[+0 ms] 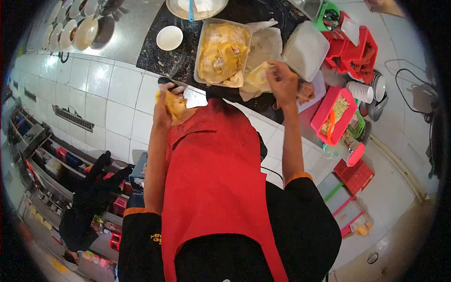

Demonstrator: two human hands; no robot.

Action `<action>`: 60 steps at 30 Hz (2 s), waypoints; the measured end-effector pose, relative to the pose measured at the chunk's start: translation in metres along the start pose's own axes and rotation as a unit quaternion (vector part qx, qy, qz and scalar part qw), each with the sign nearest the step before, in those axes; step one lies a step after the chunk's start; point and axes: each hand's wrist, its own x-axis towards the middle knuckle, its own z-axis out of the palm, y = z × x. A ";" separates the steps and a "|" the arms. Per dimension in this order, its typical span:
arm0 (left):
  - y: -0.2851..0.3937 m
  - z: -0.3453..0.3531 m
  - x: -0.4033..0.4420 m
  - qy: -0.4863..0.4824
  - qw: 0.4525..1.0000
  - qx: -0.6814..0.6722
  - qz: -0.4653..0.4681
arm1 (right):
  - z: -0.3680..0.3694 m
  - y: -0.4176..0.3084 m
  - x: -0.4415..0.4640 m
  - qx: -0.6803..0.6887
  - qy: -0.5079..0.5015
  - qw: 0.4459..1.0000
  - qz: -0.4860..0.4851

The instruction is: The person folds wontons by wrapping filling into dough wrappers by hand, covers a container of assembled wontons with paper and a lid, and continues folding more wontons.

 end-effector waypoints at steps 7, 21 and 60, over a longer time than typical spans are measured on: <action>0.023 0.000 -0.006 0.063 0.996 -0.070 -0.008 | -0.024 -0.015 0.020 -0.012 -0.019 1.000 0.003; -0.050 0.107 0.048 -0.109 0.871 0.478 -0.034 | -0.025 -0.019 0.036 0.116 -0.108 0.987 -0.036; -0.017 0.110 0.119 -0.059 0.861 0.471 0.184 | 0.115 -0.006 -0.009 0.102 0.072 0.987 -0.098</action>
